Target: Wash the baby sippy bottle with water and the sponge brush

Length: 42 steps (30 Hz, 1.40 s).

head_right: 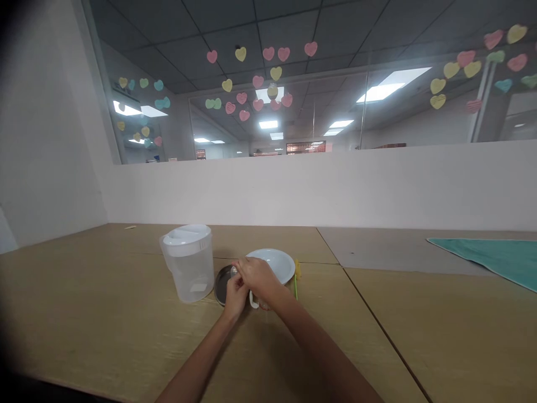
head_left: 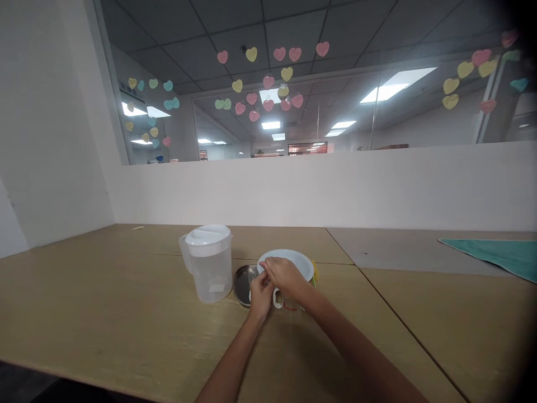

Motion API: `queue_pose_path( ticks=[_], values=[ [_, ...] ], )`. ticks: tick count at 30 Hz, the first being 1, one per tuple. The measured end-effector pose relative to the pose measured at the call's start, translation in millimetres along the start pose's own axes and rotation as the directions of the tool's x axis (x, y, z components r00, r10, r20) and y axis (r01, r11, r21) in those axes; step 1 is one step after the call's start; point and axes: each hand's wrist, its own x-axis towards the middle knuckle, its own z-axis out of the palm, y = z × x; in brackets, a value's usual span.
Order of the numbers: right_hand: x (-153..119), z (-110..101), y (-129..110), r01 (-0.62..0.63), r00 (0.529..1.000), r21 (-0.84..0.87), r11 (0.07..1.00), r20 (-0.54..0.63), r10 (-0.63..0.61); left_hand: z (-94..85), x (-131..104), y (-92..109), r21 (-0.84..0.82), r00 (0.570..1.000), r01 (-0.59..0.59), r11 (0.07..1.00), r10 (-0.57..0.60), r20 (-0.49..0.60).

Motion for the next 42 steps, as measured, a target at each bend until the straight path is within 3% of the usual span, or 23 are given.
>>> queue_pose_path(
  ticks=[7, 12, 19, 29, 38, 42],
  values=[
    [-1, 0, 0, -0.003, 1.0, 0.084, 0.996, 0.004, 0.003, -4.8, 4, -7, 0.021, 0.999, -0.009, 1.0, 0.01, -0.043],
    [-6, -10, 10, -0.174, 0.98, 0.26, 0.95, -0.052, 0.193, -5.7, 7, -5, -0.024, 0.999, -0.032, 0.999, 0.031, -0.02],
    [-7, -12, 14, -0.355, 0.932, 0.111, 0.928, -0.035, 0.361, -3.6, 7, -4, -0.063, 0.999, 0.022, 0.998, -0.024, -0.022],
    [-4, -5, 2, -0.329, 0.942, -0.006, 0.944, 0.07, 0.329, -9.0, 7, -9, 0.098, 0.996, -0.091, 0.991, 0.093, -0.015],
    [-17, -43, 7, -0.277, 0.952, -0.045, 0.96, -0.147, 0.268, -9.5, 7, -13, 0.381, 0.959, -0.28, 0.881, 0.271, 0.078],
    [-24, -52, 9, -0.266, 0.916, -0.019, 0.964, -0.316, 0.247, -7.5, 6, -14, 0.407, 0.953, -0.302, 0.862, 0.288, 0.097]
  ],
)
